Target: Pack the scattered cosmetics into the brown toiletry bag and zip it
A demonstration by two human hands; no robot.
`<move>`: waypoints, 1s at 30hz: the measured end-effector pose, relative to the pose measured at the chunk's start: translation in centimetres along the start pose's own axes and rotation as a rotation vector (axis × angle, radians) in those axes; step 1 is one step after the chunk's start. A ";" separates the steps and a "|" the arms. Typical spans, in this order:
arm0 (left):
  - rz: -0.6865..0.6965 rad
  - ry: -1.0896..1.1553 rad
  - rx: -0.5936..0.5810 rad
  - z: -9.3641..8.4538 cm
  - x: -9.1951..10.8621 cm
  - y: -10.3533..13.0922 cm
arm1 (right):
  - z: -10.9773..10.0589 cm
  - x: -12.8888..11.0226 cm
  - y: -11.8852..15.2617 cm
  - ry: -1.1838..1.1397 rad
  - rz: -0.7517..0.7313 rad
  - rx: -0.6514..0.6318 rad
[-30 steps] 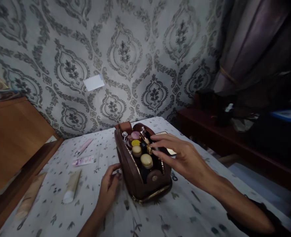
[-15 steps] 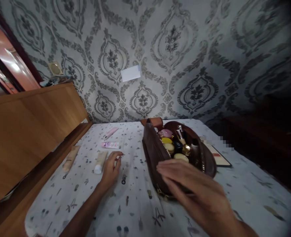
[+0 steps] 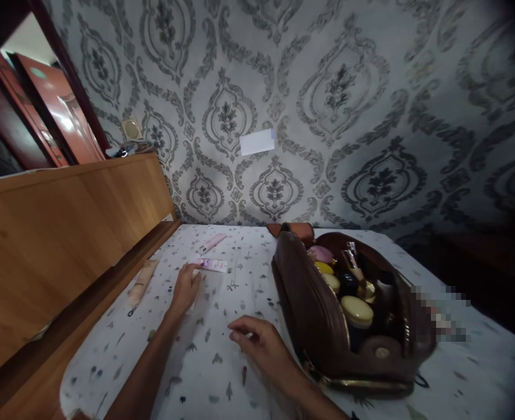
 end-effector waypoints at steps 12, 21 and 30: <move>-0.239 -0.085 -0.048 0.3 -4.4 -5.7 | 0.8 3.7 0.0 -0.173 0.115 0.001; -0.415 -0.223 -0.227 2.3 -4.3 -12.9 | 1.3 5.0 -0.2 -0.234 0.100 0.049; -0.461 -0.189 -0.229 2.1 -3.9 -12.7 | 1.2 4.6 -0.1 -0.189 0.103 0.036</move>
Point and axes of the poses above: each hand's wrist, its own y-axis away from the middle knuckle, its own z-axis out of the palm, x = y × z, the point moved 1 cm from there along -y, towards the middle knuckle, and after that the axes turned 13 degrees about -x, right-handed, at the moved point
